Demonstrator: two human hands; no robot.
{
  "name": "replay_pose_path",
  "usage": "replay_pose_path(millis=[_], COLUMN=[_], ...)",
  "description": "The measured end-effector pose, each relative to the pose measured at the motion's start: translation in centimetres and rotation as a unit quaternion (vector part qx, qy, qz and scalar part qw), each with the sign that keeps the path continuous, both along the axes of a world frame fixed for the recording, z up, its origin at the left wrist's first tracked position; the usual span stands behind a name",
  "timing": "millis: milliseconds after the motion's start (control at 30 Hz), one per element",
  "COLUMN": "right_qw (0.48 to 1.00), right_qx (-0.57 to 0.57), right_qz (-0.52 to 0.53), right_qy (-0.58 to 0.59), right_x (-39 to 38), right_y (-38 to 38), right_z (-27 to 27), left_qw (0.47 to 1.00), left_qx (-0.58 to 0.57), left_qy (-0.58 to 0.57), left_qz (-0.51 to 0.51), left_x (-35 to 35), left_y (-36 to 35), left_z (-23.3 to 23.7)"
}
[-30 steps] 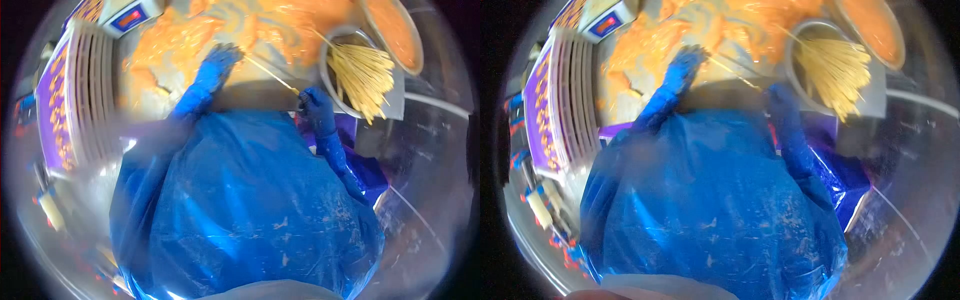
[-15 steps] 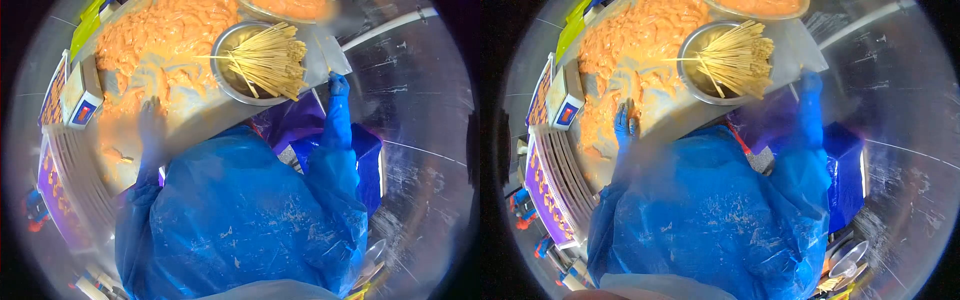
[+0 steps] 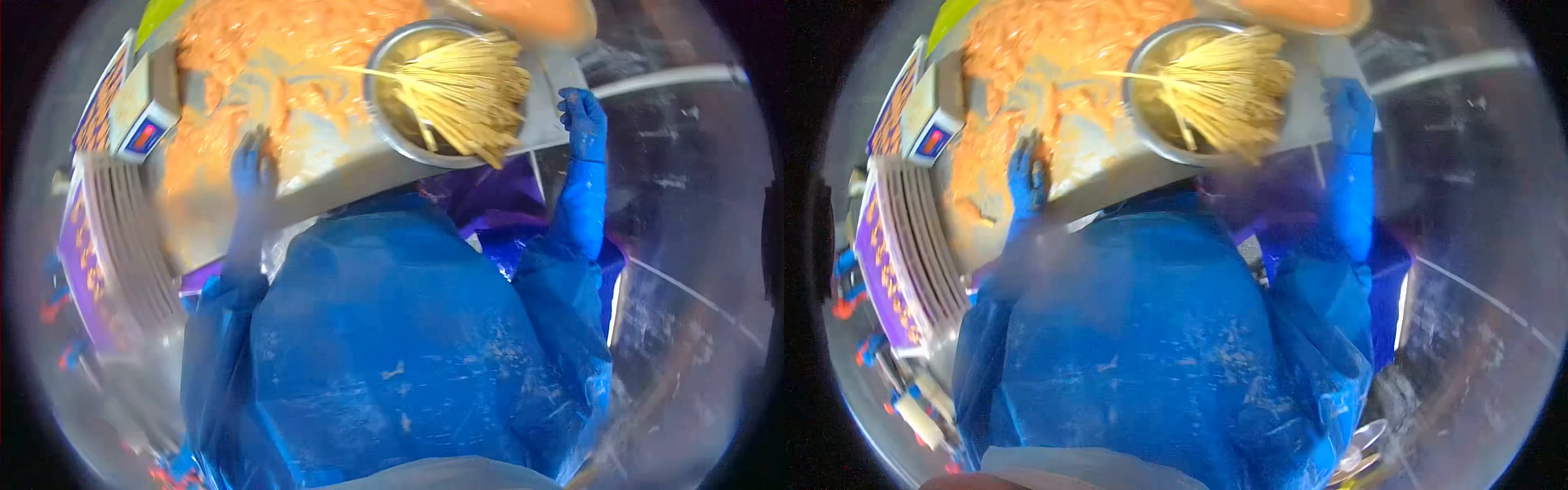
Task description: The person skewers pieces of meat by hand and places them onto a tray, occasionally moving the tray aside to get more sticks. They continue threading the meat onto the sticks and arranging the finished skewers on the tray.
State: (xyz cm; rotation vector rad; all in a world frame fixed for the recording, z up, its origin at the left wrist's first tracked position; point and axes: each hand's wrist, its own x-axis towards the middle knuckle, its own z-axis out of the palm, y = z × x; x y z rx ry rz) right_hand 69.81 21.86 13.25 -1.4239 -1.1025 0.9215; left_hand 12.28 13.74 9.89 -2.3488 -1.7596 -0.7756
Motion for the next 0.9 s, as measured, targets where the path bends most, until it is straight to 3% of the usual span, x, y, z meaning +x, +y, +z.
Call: replay_pose_path(millis=[33,100,167,233,267,333,433,467,500,567,600,633,667,767,833,867,900], right_qw=[1.000,0.978,0.923,0.843,0.841,0.739,0.728,0.842,0.923,0.932,0.925,0.925,0.926,0.907,0.887,0.886,0.901], right_qx=[-0.001,-0.064,0.026,0.051,0.052,-0.004,0.062,0.075,0.077,0.041,0.097,0.029,0.093,0.053,-0.048,-0.049,-0.036], right_qz=[0.019,0.151,0.277,0.250,0.251,0.302,0.275,0.275,0.264,0.214,0.185,0.237,0.285,0.325,0.342,0.346,0.303], right_qy=[0.011,-0.129,-0.268,-0.474,-0.477,-0.602,-0.625,-0.458,-0.270,-0.290,-0.318,-0.295,-0.231,-0.261,-0.306,-0.306,-0.307], right_x=[-3.8,-11.1,-15.5,-19.7,-20.4,-22.2,-21.9,-21.1,-21.3,-27.0,-29.3,-31.2,-32.3,-34.9,-34.7,-34.7,-34.5], right_y=[1.0,1.7,3.7,4.8,5.8,6.9,7.4,7.6,7.4,3.6,2.2,1.1,0.0,-4.4,-5.9,-6.6,-7.5], right_z=[2.2,5.4,3.5,3.2,2.4,0.6,-0.3,-1.3,-2.3,4.8,5.7,5.4,2.7,-2.2,-5.1,-6.2,-6.8], left_qw=[0.999,0.998,0.998,0.998,0.997,0.995,0.987,0.982,0.977,0.981,0.986,0.985,0.989,0.991,0.994,0.992,0.991], left_qx=[0.014,0.007,-0.007,-0.019,-0.007,0.004,0.018,0.019,0.019,0.010,-0.071,-0.076,-0.083,-0.093,0.002,-0.014,-0.016], left_qy=[-0.030,-0.056,-0.055,-0.061,-0.078,-0.096,-0.149,-0.164,-0.178,-0.178,-0.150,-0.152,-0.117,-0.095,-0.088,-0.119,-0.121], left_qz=[-0.028,-0.030,-0.009,0.005,0.005,0.008,0.056,0.087,0.116,0.071,0.030,0.033,0.021,0.029,0.057,0.043,0.047], left_x=[-0.6,-0.9,-1.8,-2.2,-2.5,-3.0,-4.3,-4.9,-5.4,-6.2,-6.6,-7.1,-7.4,-8.8,-9.3,-8.9,-7.8], left_y=[0.0,-0.2,-0.4,-0.5,-0.5,-0.7,-1.1,-1.4,-1.7,-1.7,-1.6,-1.4,-1.2,-0.9,-0.7,-0.5,-0.4], left_z=[-0.5,-0.6,-1.4,-2.3,-2.7,-2.9,-3.5,-3.9,-4.2,-4.0,-3.2,-3.1,-3.1,-3.8,-3.5,-2.9,-1.8])
